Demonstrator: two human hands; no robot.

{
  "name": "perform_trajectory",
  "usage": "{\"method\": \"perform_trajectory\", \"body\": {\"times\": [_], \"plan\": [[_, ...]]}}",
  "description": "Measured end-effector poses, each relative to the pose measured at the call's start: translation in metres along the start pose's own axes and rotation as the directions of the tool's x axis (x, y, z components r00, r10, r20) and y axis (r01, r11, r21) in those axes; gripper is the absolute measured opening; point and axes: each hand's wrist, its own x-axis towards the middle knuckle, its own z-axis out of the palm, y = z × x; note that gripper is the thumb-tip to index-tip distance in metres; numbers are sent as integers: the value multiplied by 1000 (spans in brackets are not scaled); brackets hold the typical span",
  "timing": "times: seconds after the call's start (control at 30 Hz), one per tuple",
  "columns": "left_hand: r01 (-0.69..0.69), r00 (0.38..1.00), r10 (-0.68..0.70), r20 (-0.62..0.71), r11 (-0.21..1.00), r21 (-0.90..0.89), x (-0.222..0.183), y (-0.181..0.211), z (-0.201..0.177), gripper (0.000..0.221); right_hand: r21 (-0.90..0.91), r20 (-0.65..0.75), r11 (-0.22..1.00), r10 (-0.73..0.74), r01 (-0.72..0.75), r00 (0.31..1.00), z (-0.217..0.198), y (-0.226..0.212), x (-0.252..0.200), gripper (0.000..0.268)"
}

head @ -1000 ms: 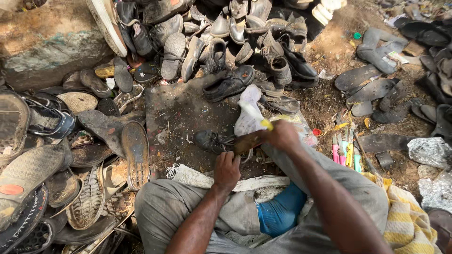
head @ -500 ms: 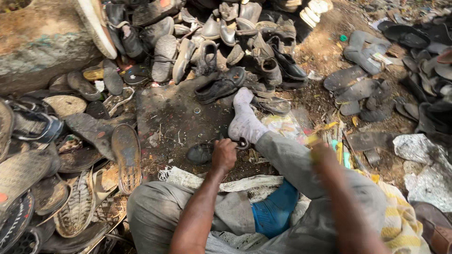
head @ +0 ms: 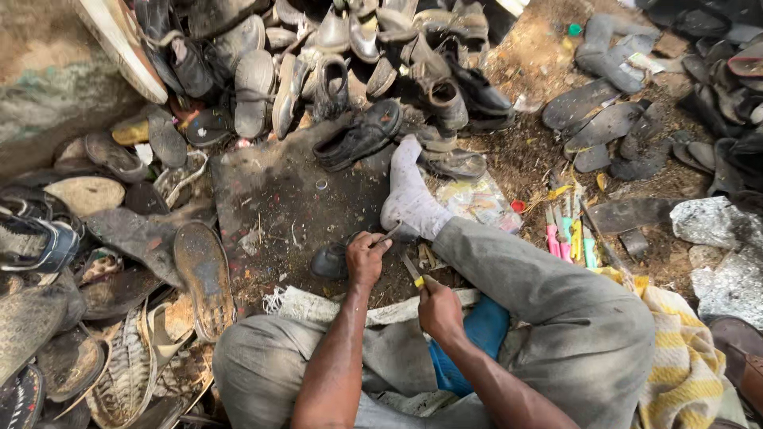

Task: The person uses a small knife to trim and prepare the components of a black leather shoe while sitting on the ground.

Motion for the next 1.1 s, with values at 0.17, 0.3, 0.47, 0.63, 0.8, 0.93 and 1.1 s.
{"method": "perform_trajectory", "body": {"times": [0.17,0.3,0.47,0.63,0.8,0.93,1.1], "plan": [[19,1000,-19,12,1000,23,-1,4,-3,15,-50,28,998,42,-40,999,-1,-5,5,33],[15,1000,-15,18,999,-33,-7,7,-2,16,87,-32,992,-93,96,995,-9,5,5,35],[0,999,1,54,1000,-20,-3,5,-1,15,34,59,999,-31,29,998,-6,5,24,34],[54,997,-50,50,995,-81,-7,1,0,14,-122,211,972,-172,200,962,-13,9,79,34],[78,996,-76,34,996,-50,-3,6,-1,15,-299,397,917,-133,265,908,4,-7,110,30],[97,994,-100,-34,992,-86,-3,16,-11,10,-294,174,866,-367,404,914,28,29,34,22],[124,987,-151,-54,930,-346,-5,8,-11,8,-68,62,954,-287,291,956,57,2,38,27]]}}
